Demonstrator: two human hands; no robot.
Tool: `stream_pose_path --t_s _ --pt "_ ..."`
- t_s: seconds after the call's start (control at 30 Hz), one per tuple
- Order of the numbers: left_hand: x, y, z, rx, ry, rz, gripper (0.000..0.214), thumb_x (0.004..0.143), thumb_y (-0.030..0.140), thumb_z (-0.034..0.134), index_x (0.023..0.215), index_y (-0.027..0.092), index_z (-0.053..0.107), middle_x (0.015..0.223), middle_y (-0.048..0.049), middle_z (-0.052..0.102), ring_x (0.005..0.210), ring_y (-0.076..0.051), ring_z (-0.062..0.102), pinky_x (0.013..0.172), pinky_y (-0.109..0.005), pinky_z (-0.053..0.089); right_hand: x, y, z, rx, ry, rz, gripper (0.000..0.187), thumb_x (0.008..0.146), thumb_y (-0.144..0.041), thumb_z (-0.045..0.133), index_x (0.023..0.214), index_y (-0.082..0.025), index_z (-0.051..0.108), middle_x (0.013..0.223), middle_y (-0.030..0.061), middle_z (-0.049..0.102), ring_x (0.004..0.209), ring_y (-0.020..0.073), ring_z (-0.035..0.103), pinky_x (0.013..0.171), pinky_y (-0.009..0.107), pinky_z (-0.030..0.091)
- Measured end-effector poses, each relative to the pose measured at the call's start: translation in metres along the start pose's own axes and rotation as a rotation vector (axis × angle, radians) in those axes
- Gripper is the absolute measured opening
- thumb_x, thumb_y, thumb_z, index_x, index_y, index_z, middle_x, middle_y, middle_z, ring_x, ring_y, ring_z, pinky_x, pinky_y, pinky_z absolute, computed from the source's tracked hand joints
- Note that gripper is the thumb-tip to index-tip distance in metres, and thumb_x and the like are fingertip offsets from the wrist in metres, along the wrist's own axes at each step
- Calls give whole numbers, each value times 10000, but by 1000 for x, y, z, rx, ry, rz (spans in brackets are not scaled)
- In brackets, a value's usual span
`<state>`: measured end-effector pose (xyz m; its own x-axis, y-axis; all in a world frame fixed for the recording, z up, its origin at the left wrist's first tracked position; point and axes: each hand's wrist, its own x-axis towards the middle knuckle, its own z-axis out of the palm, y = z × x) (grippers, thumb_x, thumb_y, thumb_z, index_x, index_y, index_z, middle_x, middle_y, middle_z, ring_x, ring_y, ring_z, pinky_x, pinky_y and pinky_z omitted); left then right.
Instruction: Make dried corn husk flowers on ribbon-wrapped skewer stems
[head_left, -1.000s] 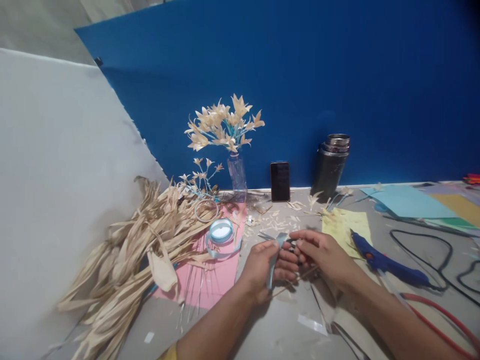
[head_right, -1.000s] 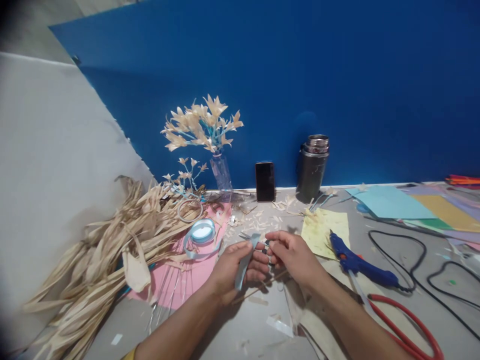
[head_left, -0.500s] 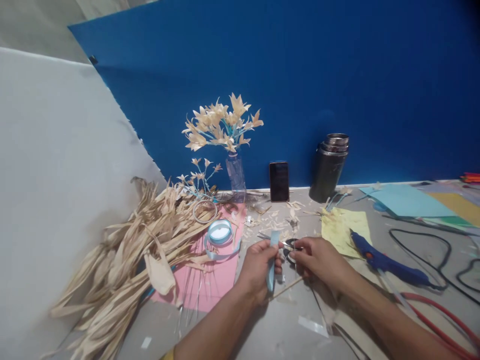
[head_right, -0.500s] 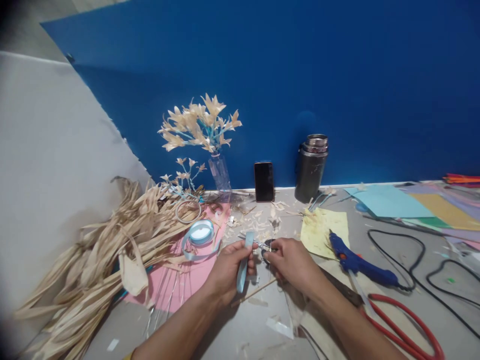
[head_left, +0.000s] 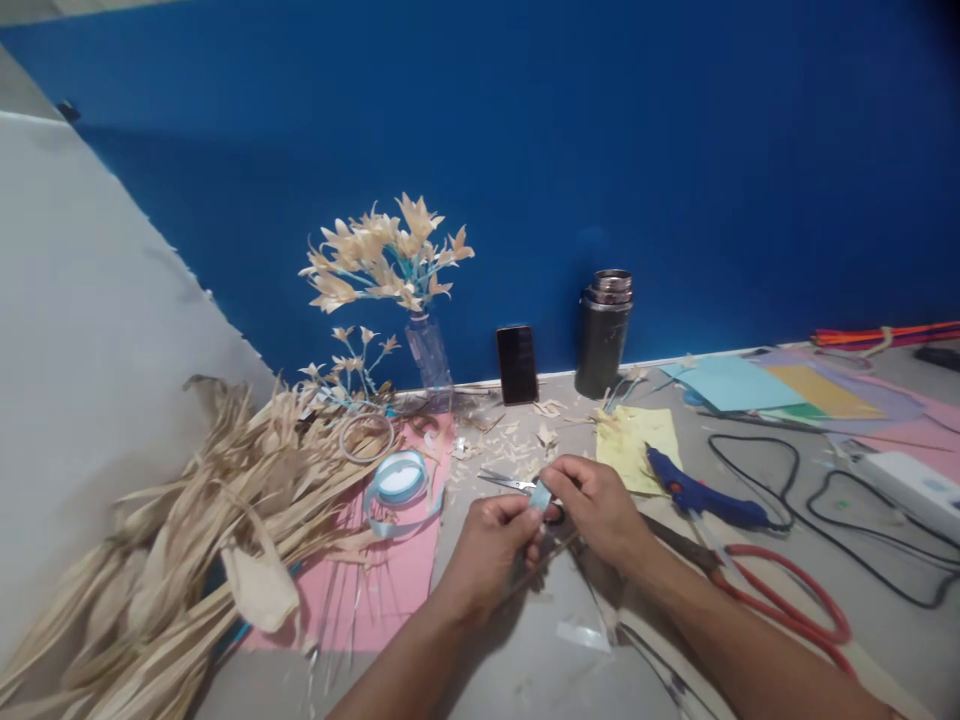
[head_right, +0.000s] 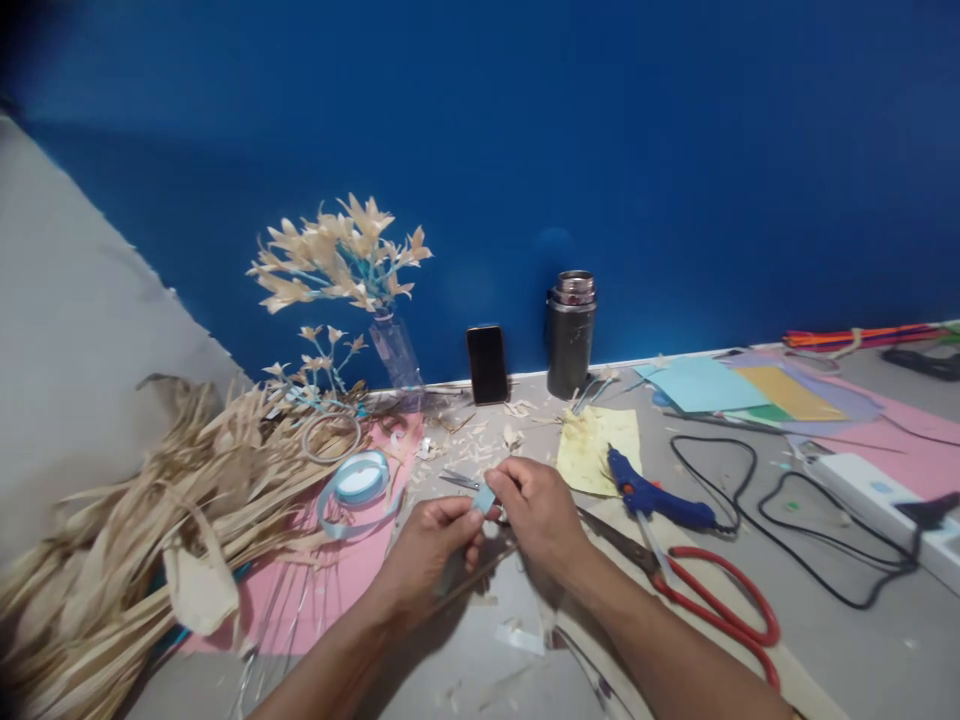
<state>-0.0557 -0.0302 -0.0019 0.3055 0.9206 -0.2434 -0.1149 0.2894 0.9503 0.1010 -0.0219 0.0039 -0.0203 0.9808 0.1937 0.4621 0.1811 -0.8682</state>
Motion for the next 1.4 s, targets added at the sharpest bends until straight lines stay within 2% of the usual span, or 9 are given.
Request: stream_pose_path --t_s 0.1,0.2,0.4,0.5,0.77,1.0,1.13,1.3,1.4 --pt "0 8 -3 -17 2 -9 434 643 512 847 776 110 752 554 1 547 481 -82 463 513 -221 339 2 -8 -25 -90 57 -10 340 962 -407 444 733 -223 615 708 24 671 694 202 602 647 304 397" --pt "1 16 -3 29 -7 -9 426 666 515 824 778 112 741 543 14 527 472 -78 435 498 -218 320 -3 -9 -79 -293 -50 -12 261 945 -403 497 916 -237 696 896 45 749 806 234 660 690 317 429" --pt "32 24 36 340 -97 7 272 877 365 564 843 128 694 587 14 537 490 -93 454 484 -205 314 -29 56 -164 -700 -140 1 340 810 -211 518 1084 -227 718 1121 100 735 959 291 681 783 347 491" --pt "58 16 64 868 -56 157 259 894 235 457 827 152 693 593 6 562 538 -121 520 538 -224 378 -36 91 -165 -788 -198 -76 483 692 -101 538 1133 -199 708 1173 134 700 1109 316 630 932 375 473" --pt "67 -2 85 1254 -61 264 252 894 229 490 793 192 718 898 -105 741 879 -241 663 772 -313 435 -36 109 -157 -677 -137 -98 277 850 -246 541 1062 -175 704 1079 147 695 1024 317 620 935 440 474" --pt "68 -2 83 1299 -69 263 275 895 236 487 855 177 753 956 -133 760 905 -264 679 778 -325 445 -36 121 -201 227 274 325 338 799 -542 690 872 -216 743 820 94 732 791 289 671 634 362 556" --pt "77 -4 81 1108 -7 246 296 893 241 477 837 174 759 841 -60 752 822 -189 672 706 -250 435 -33 106 -205 595 332 297 373 724 -564 794 881 -230 741 760 48 676 682 211 614 582 313 548" --pt "94 0 76 1031 19 117 212 786 235 571 662 150 719 599 -29 661 589 -156 602 536 -237 377 -38 98 -176 388 158 290 510 788 -648 722 932 -162 774 788 72 692 683 204 607 603 309 520" --pt "105 2 75 1063 -24 37 179 726 229 624 572 155 678 508 -34 620 482 -156 560 501 -252 381 -44 99 -164 84 86 304 572 803 -729 644 916 -193 810 950 103 745 904 292 664 787 373 539"
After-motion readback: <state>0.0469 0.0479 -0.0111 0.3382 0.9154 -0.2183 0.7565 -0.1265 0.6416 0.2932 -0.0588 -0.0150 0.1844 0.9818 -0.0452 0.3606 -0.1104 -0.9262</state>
